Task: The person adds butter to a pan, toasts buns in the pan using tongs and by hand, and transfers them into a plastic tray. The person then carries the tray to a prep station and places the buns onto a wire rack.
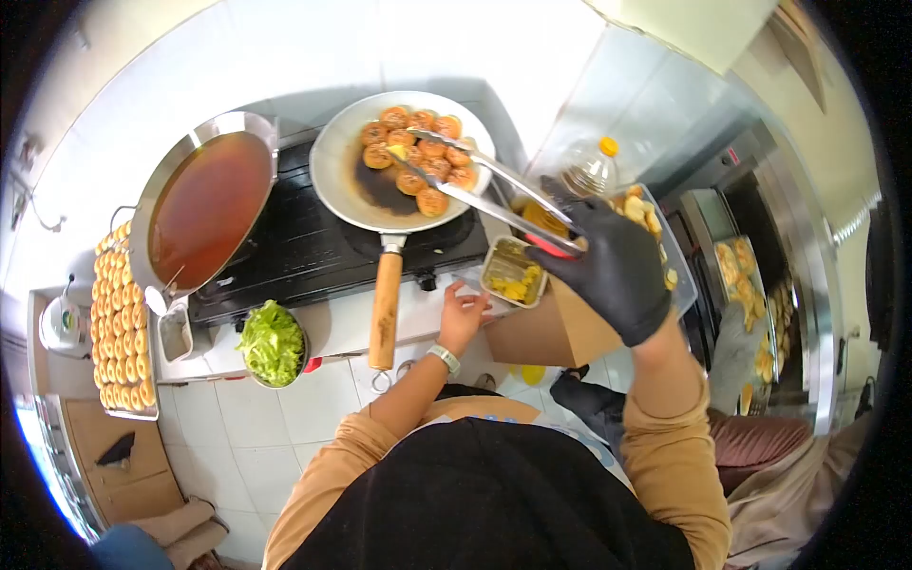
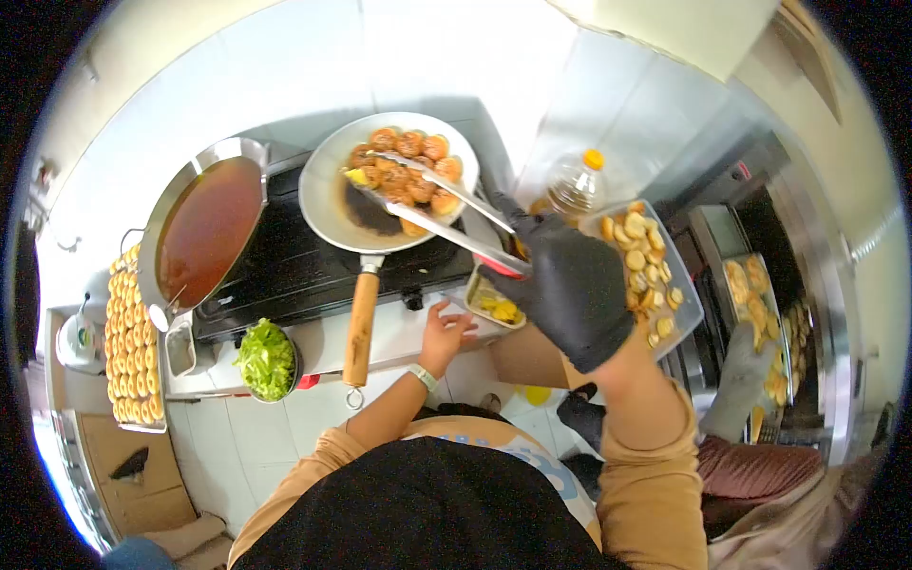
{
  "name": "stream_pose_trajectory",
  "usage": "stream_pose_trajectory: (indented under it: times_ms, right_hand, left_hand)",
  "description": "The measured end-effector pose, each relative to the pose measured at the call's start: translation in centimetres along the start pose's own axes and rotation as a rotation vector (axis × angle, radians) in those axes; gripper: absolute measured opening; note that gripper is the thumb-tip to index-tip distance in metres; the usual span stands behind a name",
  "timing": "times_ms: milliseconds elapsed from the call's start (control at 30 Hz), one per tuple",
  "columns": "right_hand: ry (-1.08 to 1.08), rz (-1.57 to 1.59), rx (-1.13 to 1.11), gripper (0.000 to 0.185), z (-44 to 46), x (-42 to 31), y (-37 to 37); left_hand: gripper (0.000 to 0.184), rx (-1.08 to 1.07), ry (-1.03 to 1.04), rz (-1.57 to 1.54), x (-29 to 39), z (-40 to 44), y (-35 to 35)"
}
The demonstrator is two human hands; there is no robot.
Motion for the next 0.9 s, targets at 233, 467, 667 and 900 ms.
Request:
stream_pose_trajectory:
  times_ms: [233, 467, 667, 900]
  right_hand:
    - [0.01, 0.129, -0.184, 0.057, 3.3, 0.4, 10.4]
    - [0.164, 0.178, -0.472, 0.075, 2.9, -0.2, 13.5]
    - [0.152, 0.186, -0.352, 0.077, 2.7, -0.7, 13.9]
    - [0.075, 0.28, -0.125, 0.079, 4.0, 1.0, 11.8]
  left_hand:
    - [0.034, -0.356, -0.231, 0.107, -1.6, -4.9, -10.3]
    - [0.068, -0.416, -0.114, -0.61, 5.6, -10.9, -15.6]
    - [0.045, -0.332, 0.014, -0.282, 9.3, -12.4, -15.0]
    - [0.039, -0.226, -0.06, -0.187, 9.4, -12.5, -14.6]
Point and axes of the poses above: each hand's wrist, its own z-axis towards the middle knuckle, its own y-axis out of the palm, x = y × z, the point moved 1 cm from there along z, towards the middle knuckle, and after that the axes turned 15 degrees about z, right-handed, at the moved point
